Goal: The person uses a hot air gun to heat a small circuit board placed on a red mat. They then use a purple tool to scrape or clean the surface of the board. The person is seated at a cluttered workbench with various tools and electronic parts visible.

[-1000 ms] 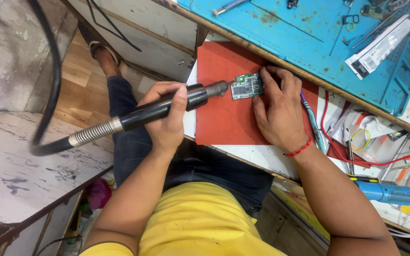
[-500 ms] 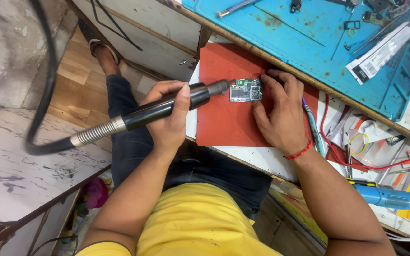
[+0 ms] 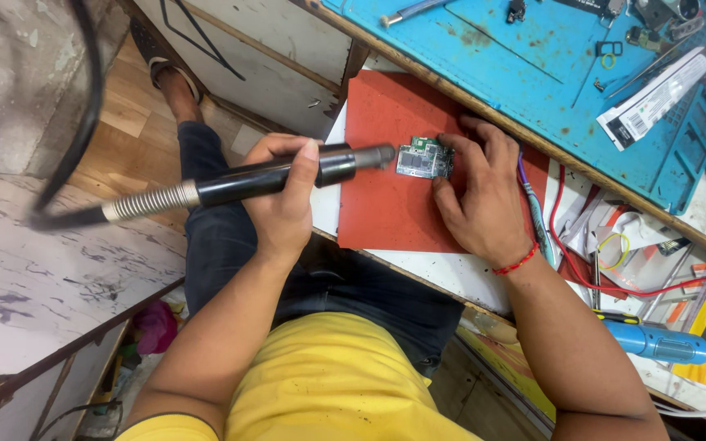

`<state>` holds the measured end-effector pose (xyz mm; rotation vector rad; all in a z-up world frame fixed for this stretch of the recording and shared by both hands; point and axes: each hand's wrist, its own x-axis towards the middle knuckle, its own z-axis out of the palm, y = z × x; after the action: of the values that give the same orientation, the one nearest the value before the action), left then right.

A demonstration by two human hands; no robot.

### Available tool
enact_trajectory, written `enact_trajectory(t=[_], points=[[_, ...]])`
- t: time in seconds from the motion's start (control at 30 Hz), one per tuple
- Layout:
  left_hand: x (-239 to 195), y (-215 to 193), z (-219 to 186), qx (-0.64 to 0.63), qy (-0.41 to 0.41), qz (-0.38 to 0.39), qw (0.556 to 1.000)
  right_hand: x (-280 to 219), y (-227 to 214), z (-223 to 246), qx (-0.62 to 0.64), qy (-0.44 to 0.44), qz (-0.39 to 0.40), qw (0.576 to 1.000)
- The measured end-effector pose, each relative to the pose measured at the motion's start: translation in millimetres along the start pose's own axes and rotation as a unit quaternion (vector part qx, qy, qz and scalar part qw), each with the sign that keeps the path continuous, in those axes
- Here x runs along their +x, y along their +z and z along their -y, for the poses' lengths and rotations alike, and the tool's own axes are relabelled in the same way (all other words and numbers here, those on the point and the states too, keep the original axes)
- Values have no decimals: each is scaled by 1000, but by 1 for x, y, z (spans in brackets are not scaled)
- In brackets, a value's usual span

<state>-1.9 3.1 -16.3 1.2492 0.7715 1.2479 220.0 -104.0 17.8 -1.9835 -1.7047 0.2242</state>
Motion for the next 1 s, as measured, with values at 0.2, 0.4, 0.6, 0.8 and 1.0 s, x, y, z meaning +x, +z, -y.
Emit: enact_trajectory(t=[0.2, 0.4, 0.6, 0.8, 1.0], points=[[-3, -6, 0, 25, 63, 101, 993, 1, -1, 5, -2, 7, -8, 1000], [-1, -7, -1, -15, 50, 97, 994, -2, -1, -1, 3, -6, -17, 1000], [-3, 4, 2, -3, 60, -8, 998, 0, -3, -2, 7, -5, -15, 1000], [-5, -2, 2, 79, 100, 84, 988, -1, -3, -2, 10, -5, -15, 1000], [-7, -2, 9, 58, 93, 59, 992, -3, -3, -5, 16, -5, -16, 1000]])
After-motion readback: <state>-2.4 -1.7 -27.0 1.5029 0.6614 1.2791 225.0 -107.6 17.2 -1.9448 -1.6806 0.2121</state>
